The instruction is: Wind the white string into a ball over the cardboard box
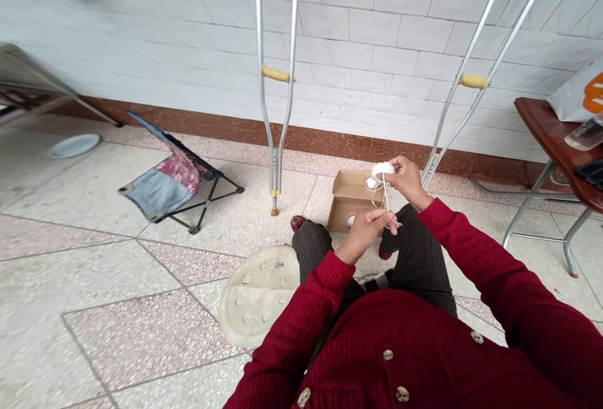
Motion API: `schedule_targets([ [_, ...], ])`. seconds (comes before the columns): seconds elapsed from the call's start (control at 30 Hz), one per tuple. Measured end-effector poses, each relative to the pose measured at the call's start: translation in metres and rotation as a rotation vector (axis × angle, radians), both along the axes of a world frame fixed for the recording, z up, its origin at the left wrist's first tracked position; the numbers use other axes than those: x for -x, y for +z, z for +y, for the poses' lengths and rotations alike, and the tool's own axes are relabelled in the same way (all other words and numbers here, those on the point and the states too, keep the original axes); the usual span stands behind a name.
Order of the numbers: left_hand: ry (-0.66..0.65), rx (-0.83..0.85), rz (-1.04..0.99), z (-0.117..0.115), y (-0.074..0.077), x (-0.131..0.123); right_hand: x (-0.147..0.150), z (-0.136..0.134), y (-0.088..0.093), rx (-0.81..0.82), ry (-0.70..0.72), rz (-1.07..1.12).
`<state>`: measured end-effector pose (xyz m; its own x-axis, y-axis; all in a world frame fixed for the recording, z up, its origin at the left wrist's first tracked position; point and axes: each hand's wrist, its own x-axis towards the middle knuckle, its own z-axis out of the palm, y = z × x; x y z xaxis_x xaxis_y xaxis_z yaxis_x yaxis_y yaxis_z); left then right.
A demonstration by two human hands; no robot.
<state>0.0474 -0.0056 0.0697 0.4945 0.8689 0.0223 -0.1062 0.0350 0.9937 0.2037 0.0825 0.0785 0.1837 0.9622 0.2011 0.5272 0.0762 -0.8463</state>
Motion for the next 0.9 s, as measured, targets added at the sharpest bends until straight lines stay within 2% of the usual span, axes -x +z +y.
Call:
schedule_targets([
  [0.23, -0.108, 0.168, -0.091, -0.023, 0.008, 0.018, -0.006, 0.008, -0.021, 0.030, 0.007, -0.050],
  [0.33, -0.211, 0.232, -0.074, -0.032, 0.007, 0.029, -0.009, 0.012, -0.021, 0.025, -0.030, -0.048],
  [0.43, -0.282, 0.242, -0.056, -0.038, 0.003, 0.039, -0.011, 0.013, -0.017, 0.094, 0.001, 0.077],
  [0.5, -0.311, 0.225, -0.026, -0.040, -0.006, 0.044, -0.010, 0.010, -0.011, 0.172, 0.059, 0.234],
  [0.57, -0.333, 0.209, 0.052, -0.037, -0.023, 0.049, -0.009, 0.006, -0.005, 0.284, 0.130, 0.397],
  [0.63, -0.317, 0.149, 0.200, -0.030, -0.046, 0.052, -0.009, -0.002, 0.003, 0.425, 0.237, 0.514],
  [0.7, -0.268, 0.017, 0.405, -0.020, -0.070, 0.054, -0.008, -0.014, 0.010, 0.560, 0.356, 0.601],
  [0.77, -0.208, -0.104, 0.588, -0.006, -0.086, 0.055, -0.006, -0.031, 0.012, 0.673, 0.468, 0.676],
  [0.83, -0.115, -0.205, 0.710, 0.012, -0.090, 0.055, -0.003, -0.051, 0.008, 0.790, 0.583, 0.692],
  [0.9, -0.014, -0.325, 0.762, 0.031, -0.080, 0.055, -0.001, -0.070, -0.003, 0.893, 0.689, 0.602],
])
